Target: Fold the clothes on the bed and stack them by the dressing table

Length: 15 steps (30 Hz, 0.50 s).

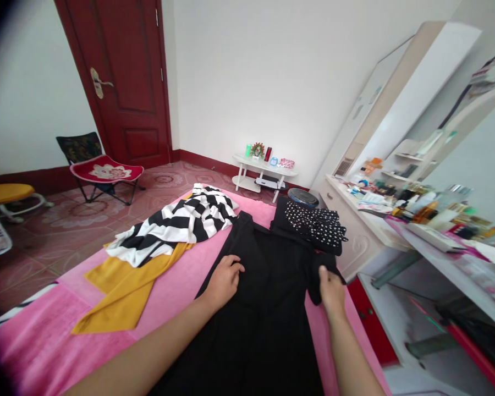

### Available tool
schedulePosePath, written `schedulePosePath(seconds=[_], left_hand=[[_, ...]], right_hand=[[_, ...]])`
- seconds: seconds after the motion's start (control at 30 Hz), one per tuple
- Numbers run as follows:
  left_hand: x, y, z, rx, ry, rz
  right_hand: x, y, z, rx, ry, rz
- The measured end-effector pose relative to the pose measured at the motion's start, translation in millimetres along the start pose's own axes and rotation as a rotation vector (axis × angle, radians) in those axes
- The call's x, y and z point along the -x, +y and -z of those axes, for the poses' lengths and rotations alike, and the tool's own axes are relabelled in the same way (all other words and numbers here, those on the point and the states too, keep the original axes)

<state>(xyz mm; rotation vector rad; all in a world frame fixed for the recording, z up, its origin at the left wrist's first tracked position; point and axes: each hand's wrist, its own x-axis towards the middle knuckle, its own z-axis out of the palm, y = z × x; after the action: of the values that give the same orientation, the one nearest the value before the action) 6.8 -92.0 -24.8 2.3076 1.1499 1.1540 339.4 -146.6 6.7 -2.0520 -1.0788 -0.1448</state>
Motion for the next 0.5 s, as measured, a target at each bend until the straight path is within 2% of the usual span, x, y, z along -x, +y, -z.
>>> schedulePosePath(seconds=[0.07, 0.13, 0.2, 0.23, 0.3, 0.37, 0.43, 0.5], left_hand=[[1, -2, -1.9, 0.013, 0.072, 0.041], [1, -4, -3.7, 0.027, 0.13, 0.101], [0, -7, -4.6, 0.042, 0.142, 0.176], [-3, -9, -4.5, 0.046, 0.127, 0.221], [-11, -13, -3.4, 0.052, 0.069, 0.31], [-26, -19, -2.4, 0.06, 0.004, 0.372], [-44, -28, -3.1, 0.077, -0.045, 0.406], [-63, -37, -5.8, 0.109, -0.09, 0.439]], right_hand=[[20, -8, -13, 0.027, -0.119, 0.014], [46, -28, -17, 0.069, -0.119, 0.078], [80, -57, -9, 0.065, -0.091, 0.187], [100, -74, -1, 0.021, -0.118, 0.265], [143, -110, 19, -0.097, -0.35, 0.378], [185, -141, 38, -0.136, -0.619, 0.415], [220, -162, 48, -0.133, -0.859, 0.483], [247, -171, 46, -0.107, -1.039, 0.562]])
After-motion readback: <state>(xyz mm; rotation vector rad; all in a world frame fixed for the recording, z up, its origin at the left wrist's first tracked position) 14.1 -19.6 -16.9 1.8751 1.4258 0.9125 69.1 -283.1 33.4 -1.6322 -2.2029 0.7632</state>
